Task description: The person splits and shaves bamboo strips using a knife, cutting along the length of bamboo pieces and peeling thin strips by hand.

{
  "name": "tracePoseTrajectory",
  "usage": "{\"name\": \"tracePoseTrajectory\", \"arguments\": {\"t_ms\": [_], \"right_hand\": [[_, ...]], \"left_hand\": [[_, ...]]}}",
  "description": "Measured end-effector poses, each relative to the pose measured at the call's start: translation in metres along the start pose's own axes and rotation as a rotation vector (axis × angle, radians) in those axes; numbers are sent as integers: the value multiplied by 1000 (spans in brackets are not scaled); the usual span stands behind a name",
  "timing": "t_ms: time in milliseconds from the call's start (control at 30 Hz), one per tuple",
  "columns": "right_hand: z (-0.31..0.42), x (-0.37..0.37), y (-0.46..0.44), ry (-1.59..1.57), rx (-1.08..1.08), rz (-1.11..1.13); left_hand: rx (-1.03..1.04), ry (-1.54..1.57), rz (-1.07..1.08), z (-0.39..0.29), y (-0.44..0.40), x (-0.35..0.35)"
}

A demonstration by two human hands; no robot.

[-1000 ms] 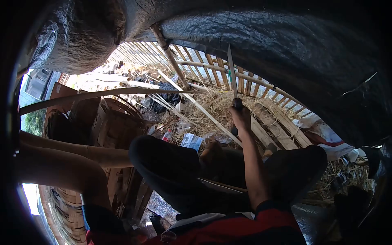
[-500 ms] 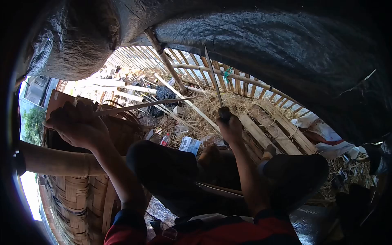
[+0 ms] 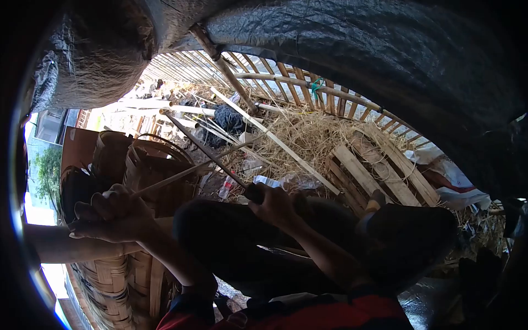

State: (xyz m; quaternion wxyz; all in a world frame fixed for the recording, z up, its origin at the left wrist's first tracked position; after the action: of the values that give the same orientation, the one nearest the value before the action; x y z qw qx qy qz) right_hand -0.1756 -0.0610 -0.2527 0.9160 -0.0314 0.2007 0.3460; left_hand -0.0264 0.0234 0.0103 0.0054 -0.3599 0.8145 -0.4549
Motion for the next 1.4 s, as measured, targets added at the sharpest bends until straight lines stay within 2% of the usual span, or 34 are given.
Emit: {"name": "tracePoseTrajectory", "arguments": {"t_ms": [33, 133, 167, 200, 267, 367, 500, 567, 700, 767, 800, 867, 933, 1000, 1067, 1133, 1200, 1233, 1267, 1367, 1400], "right_hand": [[-8, 2, -3, -68, 64, 13], [-12, 1, -10, -12, 114, 42], [-7, 2, -11, 24, 17, 13], [3, -2, -12, 23, 22, 17], [36, -12, -12, -11, -78, 99], [38, 3, -17, -109, -192, 214], [-32, 34, -40, -98, -118, 153], [-69, 39, -48, 30, 6, 96], [-29, 25, -40, 113, 51, 29], [12, 16, -33, -81, -58, 60], [27, 9, -29, -81, -59, 64], [57, 6, -20, -57, -218, 204], [49, 14, -22, -47, -244, 245], [0, 26, -38, -72, -82, 61], [-72, 36, -59, 160, 78, 54], [-55, 23, -58, 165, 63, 91], [-31, 9, -48, 111, 145, 9], [-15, 0, -46, 83, 35, -24], [-3, -8, -41, 86, 40, -27], [47, -22, -27, -20, -193, 139], [41, -18, -28, -21, -193, 139]], "left_hand": [[-10, 68, 40, 2, 1, -1], [11, 177, 121, 8, 11, -2], [56, 228, 172, 8, 13, -1], [50, 225, 170, 9, 13, -2], [25, 172, 172, 9, 12, -3], [59, 148, 183, 9, 11, -10], [74, 148, 143, 15, 11, -13], [-55, 226, 119, 36, 16, -25], [1, 144, 51, 31, 14, -26], [-15, 193, 57, 31, 19, -17], [-15, 190, 55, 31, 19, -18], [27, 228, 79, 27, 19, -17], [25, 215, 74, 25, 19, -19], [20, 208, 69, 27, 21, -21], [-91, 96, -133, 45, 27, -34], [-60, 84, -88, 42, 18, -21], [-62, 63, -51, 40, 19, -11], [-44, 169, 30, 42, 18, -2], [-31, 272, 108, 42, 19, 5], [-7, 272, 116, 38, 18, 6], [-7, 271, 116, 36, 16, 5]]}}
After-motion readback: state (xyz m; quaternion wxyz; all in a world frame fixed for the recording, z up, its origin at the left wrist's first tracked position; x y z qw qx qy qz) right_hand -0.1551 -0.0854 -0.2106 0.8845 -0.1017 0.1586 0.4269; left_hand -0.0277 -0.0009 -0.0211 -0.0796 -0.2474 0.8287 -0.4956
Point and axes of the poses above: each hand's wrist, its own y-axis away from the middle knuckle, its own x-axis out of the palm, z = x × y, the point moved 5 cm from there along -y, towards the middle knuckle
